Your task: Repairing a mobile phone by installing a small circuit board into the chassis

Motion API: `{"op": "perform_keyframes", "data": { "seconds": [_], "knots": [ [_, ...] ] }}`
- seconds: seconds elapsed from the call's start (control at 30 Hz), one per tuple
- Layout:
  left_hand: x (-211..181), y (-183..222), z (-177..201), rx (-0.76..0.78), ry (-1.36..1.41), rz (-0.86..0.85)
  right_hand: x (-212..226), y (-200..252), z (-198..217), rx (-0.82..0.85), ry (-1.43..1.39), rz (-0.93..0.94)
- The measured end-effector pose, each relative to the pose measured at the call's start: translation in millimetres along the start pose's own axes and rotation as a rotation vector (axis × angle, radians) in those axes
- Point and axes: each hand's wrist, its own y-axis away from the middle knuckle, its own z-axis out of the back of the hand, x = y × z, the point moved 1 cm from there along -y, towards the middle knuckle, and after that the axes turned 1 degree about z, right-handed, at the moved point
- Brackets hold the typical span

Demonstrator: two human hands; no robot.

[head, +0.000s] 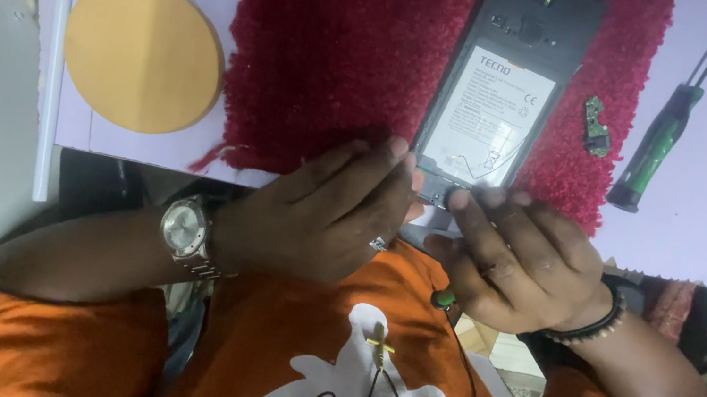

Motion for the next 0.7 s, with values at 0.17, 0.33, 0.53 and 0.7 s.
{"op": "perform_keyframes", "data": {
  "seconds": [0.17, 0.33, 0.53, 0.7],
  "knots": [
    [4.6, -4.6, 2.9, -0.015, 0.065, -0.02, -1.4, -8.7, -2.1, 0.082, -0.037, 0.037],
    [-0.5, -1.5, 2.9, 0.052, 0.111, 0.023, 0.5, -14.9, 1.1, 0.081, -0.064, -0.038],
    [-11.8, 19.2, -7.7, -0.009, 0.328, 0.333, 1.3, -15.3, 0.6, 0.082, -0.036, -0.049],
    [-5.3, 32.9, -4.3, -0.129, 0.713, 0.749, 2.8, -12.0, -0.6, 0.104, -0.06, -0.098]
  ]
}}
